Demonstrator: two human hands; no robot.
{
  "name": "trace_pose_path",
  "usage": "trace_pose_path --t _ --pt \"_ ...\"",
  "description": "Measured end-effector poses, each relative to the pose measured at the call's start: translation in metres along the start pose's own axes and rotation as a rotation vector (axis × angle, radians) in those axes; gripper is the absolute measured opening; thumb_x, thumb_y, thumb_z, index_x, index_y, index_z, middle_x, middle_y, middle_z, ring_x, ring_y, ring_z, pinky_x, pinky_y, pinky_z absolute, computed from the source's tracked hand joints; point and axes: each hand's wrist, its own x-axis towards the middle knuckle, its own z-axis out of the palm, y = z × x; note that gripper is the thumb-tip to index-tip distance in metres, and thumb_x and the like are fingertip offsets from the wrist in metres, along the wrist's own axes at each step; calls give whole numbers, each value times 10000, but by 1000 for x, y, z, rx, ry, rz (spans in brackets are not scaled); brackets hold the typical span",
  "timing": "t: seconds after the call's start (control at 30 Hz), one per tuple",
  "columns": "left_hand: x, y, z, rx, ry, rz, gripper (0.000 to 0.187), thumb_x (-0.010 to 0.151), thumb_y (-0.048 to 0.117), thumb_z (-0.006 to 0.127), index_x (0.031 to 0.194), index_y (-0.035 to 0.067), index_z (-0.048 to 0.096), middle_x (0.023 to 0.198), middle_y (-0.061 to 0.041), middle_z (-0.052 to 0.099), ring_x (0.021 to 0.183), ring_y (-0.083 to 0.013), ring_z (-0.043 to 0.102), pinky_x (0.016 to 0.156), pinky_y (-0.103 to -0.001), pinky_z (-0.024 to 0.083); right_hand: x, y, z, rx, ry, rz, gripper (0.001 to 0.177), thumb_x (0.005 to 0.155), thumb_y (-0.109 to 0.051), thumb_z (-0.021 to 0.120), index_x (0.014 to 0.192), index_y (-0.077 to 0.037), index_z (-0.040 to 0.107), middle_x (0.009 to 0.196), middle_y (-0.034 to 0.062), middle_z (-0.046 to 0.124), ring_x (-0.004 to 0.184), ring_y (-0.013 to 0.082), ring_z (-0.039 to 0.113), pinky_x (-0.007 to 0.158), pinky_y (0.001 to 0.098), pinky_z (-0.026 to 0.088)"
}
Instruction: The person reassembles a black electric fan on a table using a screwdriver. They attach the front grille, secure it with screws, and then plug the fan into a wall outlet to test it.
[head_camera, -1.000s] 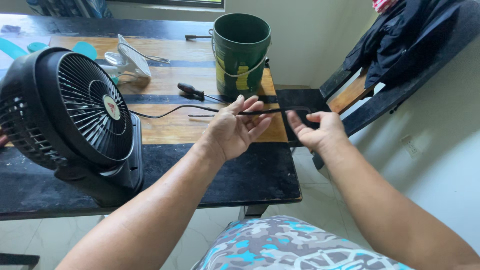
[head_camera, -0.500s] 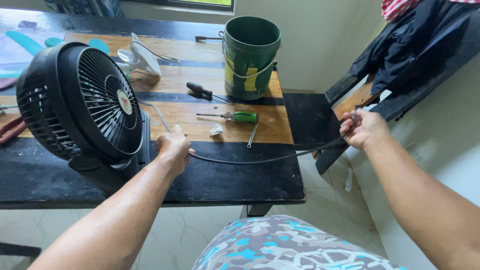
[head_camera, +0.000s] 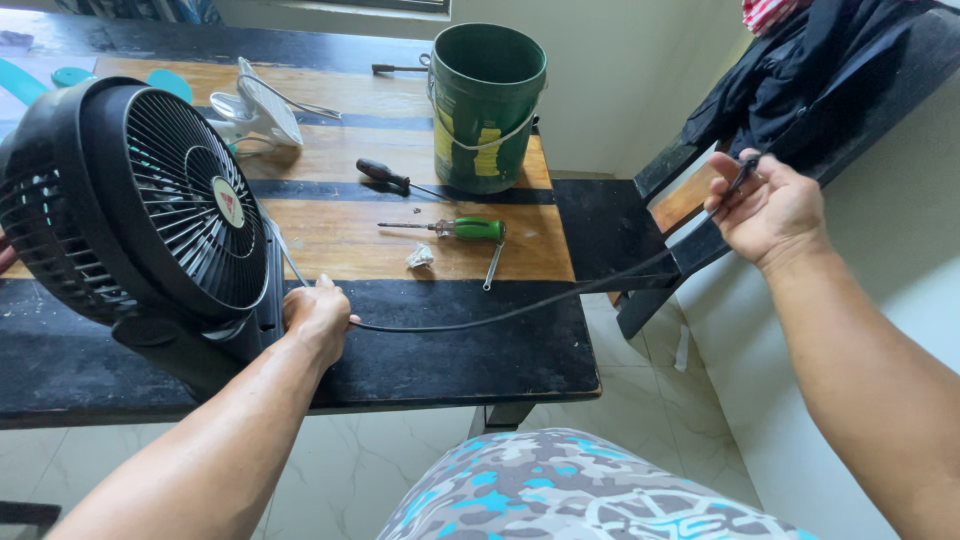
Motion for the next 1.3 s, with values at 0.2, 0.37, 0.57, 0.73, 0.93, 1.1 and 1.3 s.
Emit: trace_pose_path --t 0.2,0.37,0.57,0.73,0.93,1.1,1.3 --pt "2 -4 -5 77 -14 38 543 1052 430 584 1064 -112 591 746 -188 696 537 -246 637 475 -356 510 -8 -20 9 -25 29 -35 454 1109 -471 364 1162 -133 663 1033 91 736 863 181 644 814 345 537" --pt "-35 14 -3 194 -63 120 467 1000 352 647 1033 -113 668 848 -221 739 586 -243 679 510 -373 526 -19 -26 31 -70 -129 -44 304 1187 -351 478 1214 -111 662 1053 67 695 943 181 652 880 331 561" --pt "-70 32 5 240 -49 140 522 790 209 787 1229 -1 599 1222 -179 649 986 -286 689 665 -410 634 -43 -22 87 -131 -221 -53 286 1139 -220 504 1278 -5 633 1092 112 702 1031 226 682 978 348 571" --pt "-75 38 -7 242 -264 55 531 850 287 743 1300 25 641 1262 -205 659 1041 -315 698 802 -459 631 -62 -17 127 -126 -366 -24 407 1003 -115 390 1295 83 594 1122 194 710 1079 308 690 1029 435 575" --pt "-104 57 -20 544 -229 291 507 862 370 787 1171 -21 692 1168 -237 669 974 -306 682 852 -426 590 -69 -2 158 -244 -493 -38 464 965 9 369 1392 25 551 1245 195 657 1117 309 677 1052 428 560" --pt "-149 94 13 154 -611 613 389 888 324 702 1120 16 754 888 -114 722 705 -154 632 590 -350 536 -73 18 186 -229 -554 50 426 989 93 415 1390 55 555 1191 190 634 1075 282 689 1018 389 597" --pt "-189 140 53 -185 -838 444 331 957 381 670 1099 85 707 850 36 693 772 -69 685 663 -253 570 -83 38 220 -401 -567 32 328 975 73 579 1302 99 599 1132 189 712 960 237 744 851 317 651"
